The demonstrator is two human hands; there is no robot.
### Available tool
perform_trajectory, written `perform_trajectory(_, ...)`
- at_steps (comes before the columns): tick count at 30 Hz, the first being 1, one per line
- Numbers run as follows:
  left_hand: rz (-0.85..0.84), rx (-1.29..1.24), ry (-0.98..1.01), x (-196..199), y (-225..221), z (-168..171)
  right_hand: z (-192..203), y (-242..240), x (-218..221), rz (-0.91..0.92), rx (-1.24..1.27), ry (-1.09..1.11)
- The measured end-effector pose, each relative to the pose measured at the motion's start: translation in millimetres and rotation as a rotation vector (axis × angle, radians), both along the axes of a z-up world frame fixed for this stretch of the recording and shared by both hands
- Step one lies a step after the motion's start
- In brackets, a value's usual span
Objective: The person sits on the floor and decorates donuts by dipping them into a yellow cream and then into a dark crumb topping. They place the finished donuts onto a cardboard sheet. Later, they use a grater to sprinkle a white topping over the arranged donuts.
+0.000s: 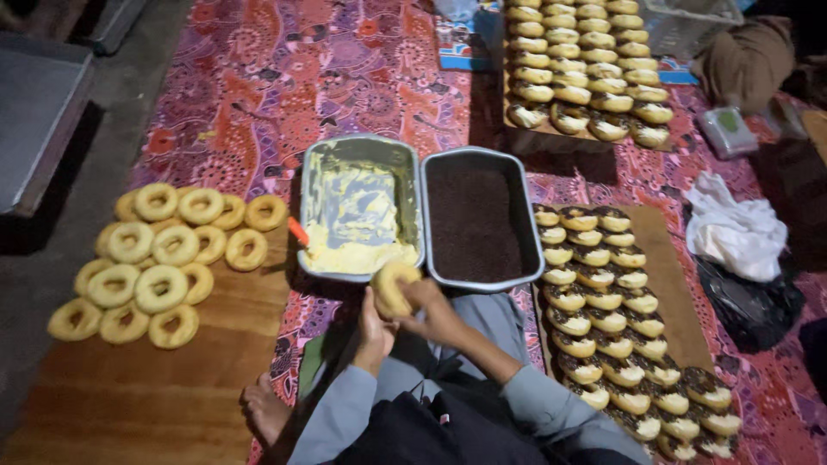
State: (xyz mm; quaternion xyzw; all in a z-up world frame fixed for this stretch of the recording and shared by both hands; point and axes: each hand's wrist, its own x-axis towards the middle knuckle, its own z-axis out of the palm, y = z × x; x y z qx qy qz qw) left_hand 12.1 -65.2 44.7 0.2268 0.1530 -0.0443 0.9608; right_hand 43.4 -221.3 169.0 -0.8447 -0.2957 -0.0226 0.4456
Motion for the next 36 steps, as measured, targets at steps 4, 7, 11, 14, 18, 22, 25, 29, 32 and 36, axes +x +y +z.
perform_trajectory(4, 0.028, -0.013, 0.03, 13.3, -5.3, -13.6, -23.9, -53.7, 34.5, 0.151, -0.169, 0.115)
perform_trajectory(7, 0.022, -0.057, 0.1, 9.3, -21.5, -38.1, -60.4, -106.8, 106.5, -0.343, 0.09, 0.492)
perform_trajectory(11, -0.129, -0.033, 0.142, -17.0, -57.3, -71.0, -117.8, -137.4, 155.6, -0.421, 0.12, 0.734)
perform_trajectory(14, -0.161, 0.03, 0.137, -18.3, -63.2, -84.7, -132.6, -129.1, 150.7, -0.454, -0.165, 0.718)
perform_trajectory(18, -0.137, -0.004, 0.192, -16.8, -56.7, -91.0, -117.3, -121.1, 128.3, -0.249, -0.672, 0.201)
perform_trajectory(22, -0.147, 0.018, 0.194, -15.8, -51.3, -88.4, -102.5, -147.8, 132.7, -0.55, 0.086, 0.769)
perform_trajectory(25, -0.117, 0.024, 0.18, -17.9, -47.4, -88.7, -108.9, -208.6, 116.9, -0.355, 1.074, 1.109)
perform_trajectory(29, -0.099, 0.081, 0.13, -15.4, -38.1, -85.5, -126.3, -298.8, 37.7, -0.573, 1.327, 0.999)
perform_trajectory(32, -0.114, 0.113, 0.152, -13.3, -31.9, -80.8, -123.5, -371.2, -20.5, -0.789, 1.437, 0.849)
perform_trajectory(36, -0.142, 0.178, 0.178, -4.2, -29.2, -70.0, -100.4, -466.1, -79.1, -1.031, 1.544, 0.516)
